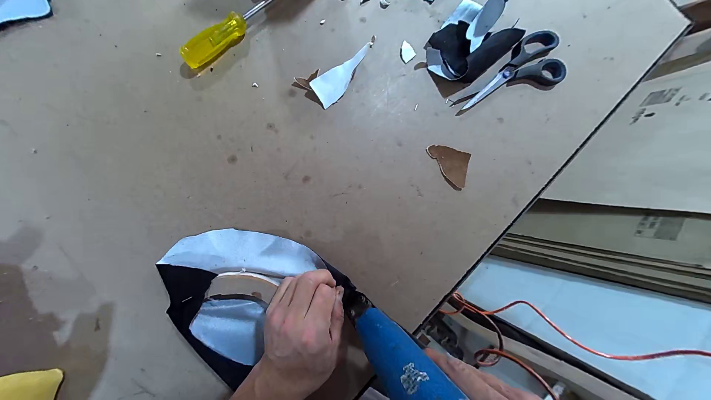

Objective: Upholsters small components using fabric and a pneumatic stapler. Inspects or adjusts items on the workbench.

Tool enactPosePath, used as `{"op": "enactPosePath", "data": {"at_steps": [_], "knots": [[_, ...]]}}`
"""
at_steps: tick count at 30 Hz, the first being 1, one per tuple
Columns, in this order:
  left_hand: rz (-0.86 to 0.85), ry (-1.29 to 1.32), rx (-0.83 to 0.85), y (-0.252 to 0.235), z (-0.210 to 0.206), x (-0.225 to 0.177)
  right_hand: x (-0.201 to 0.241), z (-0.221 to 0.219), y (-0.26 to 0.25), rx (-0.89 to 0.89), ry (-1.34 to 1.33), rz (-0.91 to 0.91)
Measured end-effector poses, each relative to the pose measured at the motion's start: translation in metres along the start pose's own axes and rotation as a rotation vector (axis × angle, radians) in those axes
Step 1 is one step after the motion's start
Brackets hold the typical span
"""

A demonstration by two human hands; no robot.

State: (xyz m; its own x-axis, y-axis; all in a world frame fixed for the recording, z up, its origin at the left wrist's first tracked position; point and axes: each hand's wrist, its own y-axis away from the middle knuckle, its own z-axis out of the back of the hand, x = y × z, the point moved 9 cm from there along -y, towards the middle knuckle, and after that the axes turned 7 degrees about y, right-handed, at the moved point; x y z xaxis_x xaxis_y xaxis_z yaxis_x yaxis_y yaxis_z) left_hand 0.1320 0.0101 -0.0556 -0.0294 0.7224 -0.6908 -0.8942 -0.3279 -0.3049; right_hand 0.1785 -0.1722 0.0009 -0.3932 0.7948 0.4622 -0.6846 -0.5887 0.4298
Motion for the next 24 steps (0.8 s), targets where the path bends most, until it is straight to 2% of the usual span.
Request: {"op": "enactPosePath", "data": {"at_steps": [4, 9, 12, 14, 16, 18, 20, 22, 24], "knots": [[0.015, 0.010, 0.005, -0.005, 0.000, 0.001, -0.009, 0.007, 0.010, -0.030, -0.050, 0.016], [0.088, 0.005, 0.110, -0.010, -0.002, 0.004, -0.012, 0.017, 0.024, -0.041, -0.045, 0.046], [0.160, 0.138, 0.137, -0.018, 0.004, 0.009, -0.005, 0.020, 0.023, -0.092, -0.005, 0.076], [0.237, 0.354, 0.103, -0.022, 0.023, 0.015, -0.002, 0.025, 0.022, -0.136, 0.024, 0.080], [0.253, 0.448, -0.016, -0.020, 0.066, 0.019, -0.007, 0.032, 0.023, -0.189, 0.126, 0.044], [0.227, 0.371, -0.144, -0.006, 0.118, 0.021, -0.013, 0.042, 0.013, -0.286, 0.281, 0.005], [0.230, 0.187, -0.162, 0.021, 0.145, 0.017, -0.023, 0.049, -0.009, -0.431, 0.425, 0.023], [0.264, -0.010, -0.057, 0.050, 0.138, 0.001, -0.031, 0.051, -0.038, -0.522, 0.478, 0.060], [0.295, -0.198, 0.066, 0.076, 0.110, -0.016, -0.032, 0.049, -0.064, -0.516, 0.476, 0.077]]}}
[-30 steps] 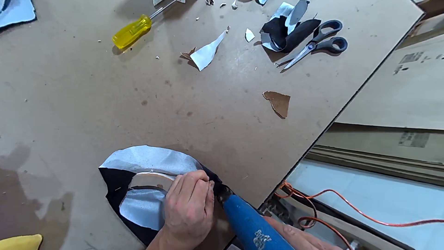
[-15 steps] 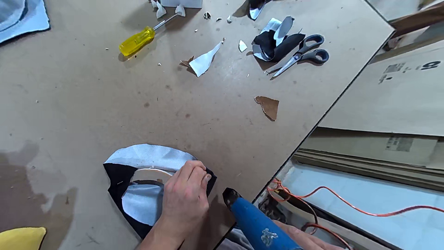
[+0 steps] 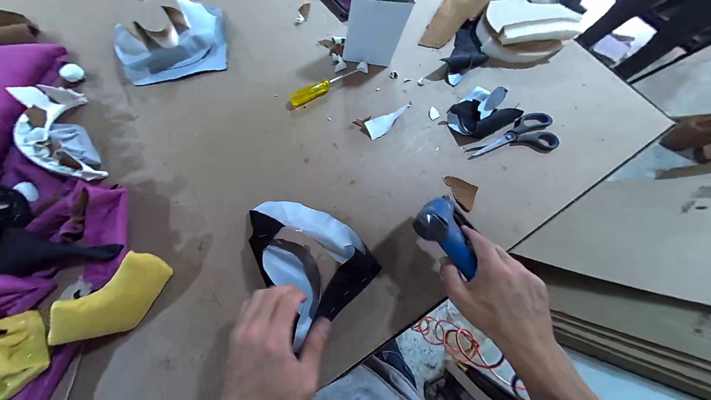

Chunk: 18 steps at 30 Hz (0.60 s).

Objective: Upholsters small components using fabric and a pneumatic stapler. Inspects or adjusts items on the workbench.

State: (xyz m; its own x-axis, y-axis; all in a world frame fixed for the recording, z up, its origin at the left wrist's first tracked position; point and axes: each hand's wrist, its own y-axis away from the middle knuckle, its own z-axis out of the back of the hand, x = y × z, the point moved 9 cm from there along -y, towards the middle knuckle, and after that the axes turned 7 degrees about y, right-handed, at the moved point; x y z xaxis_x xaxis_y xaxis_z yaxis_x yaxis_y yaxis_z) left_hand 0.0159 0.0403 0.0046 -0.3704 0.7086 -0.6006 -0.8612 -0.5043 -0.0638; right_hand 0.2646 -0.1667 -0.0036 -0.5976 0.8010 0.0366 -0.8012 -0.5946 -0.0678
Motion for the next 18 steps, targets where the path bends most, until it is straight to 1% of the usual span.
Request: {"op": "enactPosePath", "data": {"at_steps": [1, 3, 5, 8, 10, 12, 15, 16, 18], "knots": [[-0.015, -0.106, 0.012, 0.012, -0.015, -0.005, 0.005, -0.004, -0.007, 0.021, -0.006, 0.010], [-0.063, -0.279, -0.025, 0.029, -0.040, -0.004, 0.026, -0.001, -0.008, 0.035, -0.017, 0.051], [-0.090, -0.325, -0.071, 0.040, -0.047, 0.002, 0.065, 0.011, 0.013, -0.011, -0.081, 0.185], [-0.177, -0.245, -0.095, 0.046, -0.045, 0.008, 0.139, 0.010, 0.064, -0.104, -0.260, 0.516], [-0.253, -0.119, -0.029, 0.046, -0.044, 0.013, 0.174, -0.009, 0.085, -0.074, -0.310, 0.710], [-0.254, 0.024, 0.075, 0.045, -0.043, 0.022, 0.187, -0.029, 0.091, -0.024, -0.282, 0.814], [-0.200, 0.198, 0.227, 0.037, -0.041, 0.033, 0.190, -0.036, 0.086, 0.003, -0.226, 0.834], [-0.211, 0.220, 0.243, 0.035, -0.040, 0.033, 0.190, -0.035, 0.085, -0.003, -0.220, 0.830], [-0.290, 0.202, 0.196, 0.034, -0.034, 0.030, 0.191, -0.034, 0.084, -0.029, -0.222, 0.825]]}}
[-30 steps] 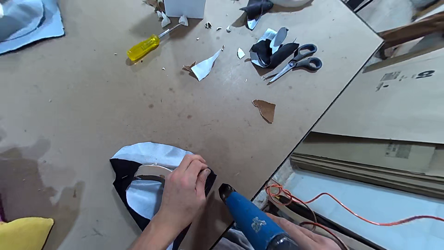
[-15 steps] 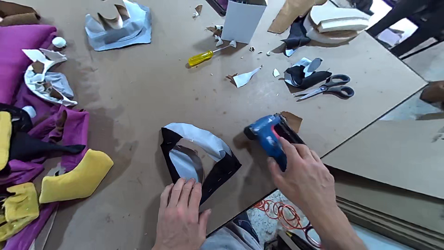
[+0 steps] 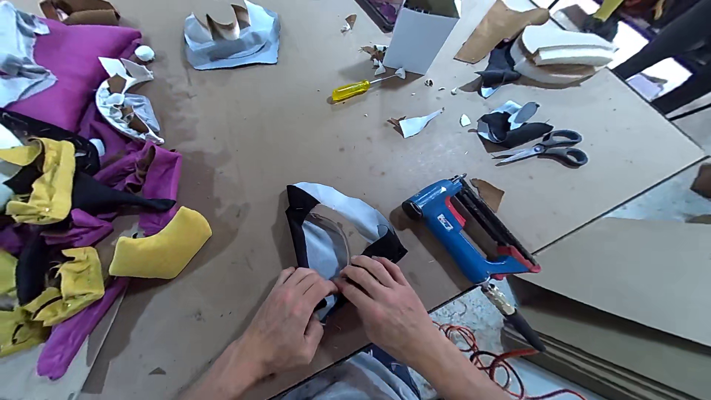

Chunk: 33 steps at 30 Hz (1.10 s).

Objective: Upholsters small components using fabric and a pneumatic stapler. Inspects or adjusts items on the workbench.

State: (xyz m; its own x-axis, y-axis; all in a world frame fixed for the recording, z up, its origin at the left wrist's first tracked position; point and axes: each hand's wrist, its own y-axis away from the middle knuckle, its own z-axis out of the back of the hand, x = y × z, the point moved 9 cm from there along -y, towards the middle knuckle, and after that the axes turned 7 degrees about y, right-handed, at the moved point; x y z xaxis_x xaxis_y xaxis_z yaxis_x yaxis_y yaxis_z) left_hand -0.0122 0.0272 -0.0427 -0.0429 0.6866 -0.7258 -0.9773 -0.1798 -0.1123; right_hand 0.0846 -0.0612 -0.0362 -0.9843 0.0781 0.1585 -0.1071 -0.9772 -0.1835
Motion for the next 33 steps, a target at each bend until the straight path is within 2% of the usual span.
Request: {"op": "enactPosePath", "data": {"at_steps": [3, 5, 8, 10, 14, 18, 22, 26, 27, 29, 31, 33], "knots": [[-0.178, -0.129, -0.054, 0.009, 0.006, -0.012, -0.004, 0.003, 0.000, -0.021, -0.013, 0.017], [-0.223, -0.208, -0.065, 0.017, 0.005, -0.015, -0.007, 0.004, -0.001, 0.000, -0.059, 0.040], [-0.197, -0.348, -0.057, 0.021, -0.006, -0.010, -0.008, 0.004, -0.008, 0.090, -0.120, 0.045], [-0.179, -0.384, -0.138, 0.023, -0.006, -0.010, -0.008, 0.002, -0.010, 0.122, -0.139, 0.039], [-0.188, -0.356, -0.340, 0.032, -0.004, -0.025, -0.009, 0.000, -0.006, 0.074, -0.232, 0.015], [-0.089, -0.425, -0.334, 0.033, -0.018, -0.022, -0.007, -0.001, -0.008, 0.085, -0.239, -0.005], [-0.017, -0.433, -0.412, 0.026, -0.013, -0.024, -0.002, 0.000, -0.021, 0.211, -0.183, -0.027], [-0.041, -0.399, -0.482, 0.009, 0.010, -0.037, -0.005, 0.017, -0.049, 0.516, -0.198, -0.069], [-0.039, -0.375, -0.486, 0.003, 0.021, -0.041, -0.007, 0.024, -0.056, 0.545, -0.210, -0.062], [-0.020, -0.277, -0.477, -0.009, 0.048, -0.045, -0.012, 0.047, -0.070, 0.445, -0.246, -0.026], [0.043, -0.099, -0.454, -0.022, 0.073, -0.042, -0.016, 0.074, -0.076, 0.227, -0.230, 0.032], [0.125, 0.085, -0.438, -0.033, 0.091, -0.035, -0.018, 0.090, -0.071, 0.096, -0.159, 0.074]]}}
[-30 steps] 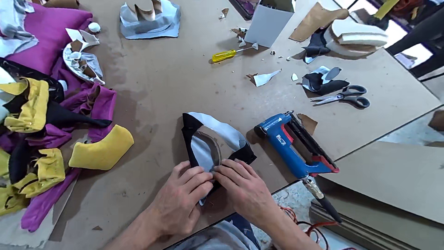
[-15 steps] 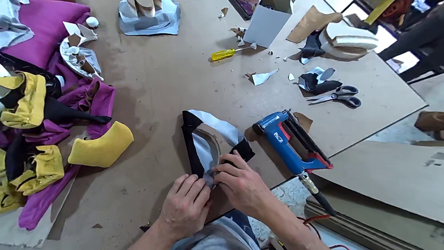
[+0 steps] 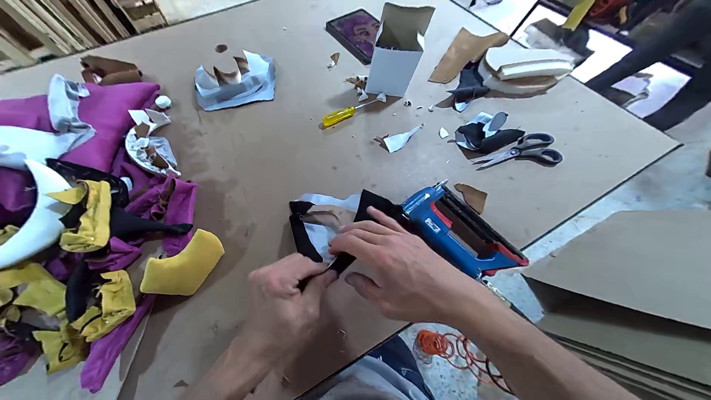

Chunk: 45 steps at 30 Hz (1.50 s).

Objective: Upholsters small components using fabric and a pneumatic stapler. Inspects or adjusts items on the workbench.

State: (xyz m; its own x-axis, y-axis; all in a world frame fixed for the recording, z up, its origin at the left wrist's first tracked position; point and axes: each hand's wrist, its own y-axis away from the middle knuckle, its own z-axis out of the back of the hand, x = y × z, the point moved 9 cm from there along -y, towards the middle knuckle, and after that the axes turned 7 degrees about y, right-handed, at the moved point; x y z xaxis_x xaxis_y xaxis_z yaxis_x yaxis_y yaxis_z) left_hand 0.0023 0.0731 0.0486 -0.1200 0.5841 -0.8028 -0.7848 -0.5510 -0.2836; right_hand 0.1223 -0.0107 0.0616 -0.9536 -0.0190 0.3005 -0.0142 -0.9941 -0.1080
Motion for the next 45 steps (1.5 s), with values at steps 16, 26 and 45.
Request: {"op": "enactPosePath", "data": {"at_steps": [16, 26, 45], "knots": [[0.031, -0.239, -0.020, 0.066, -0.097, 0.038, -0.105, -0.030, 0.124, -0.354, 0.092, -0.690], [0.631, -0.087, 0.070, 0.062, -0.092, 0.069, -0.181, -0.038, 0.131, 0.041, 0.165, -0.993], [0.635, -0.022, 0.071, 0.060, -0.098, 0.066, -0.022, -0.011, 0.097, 0.314, -0.062, -0.486]]}}
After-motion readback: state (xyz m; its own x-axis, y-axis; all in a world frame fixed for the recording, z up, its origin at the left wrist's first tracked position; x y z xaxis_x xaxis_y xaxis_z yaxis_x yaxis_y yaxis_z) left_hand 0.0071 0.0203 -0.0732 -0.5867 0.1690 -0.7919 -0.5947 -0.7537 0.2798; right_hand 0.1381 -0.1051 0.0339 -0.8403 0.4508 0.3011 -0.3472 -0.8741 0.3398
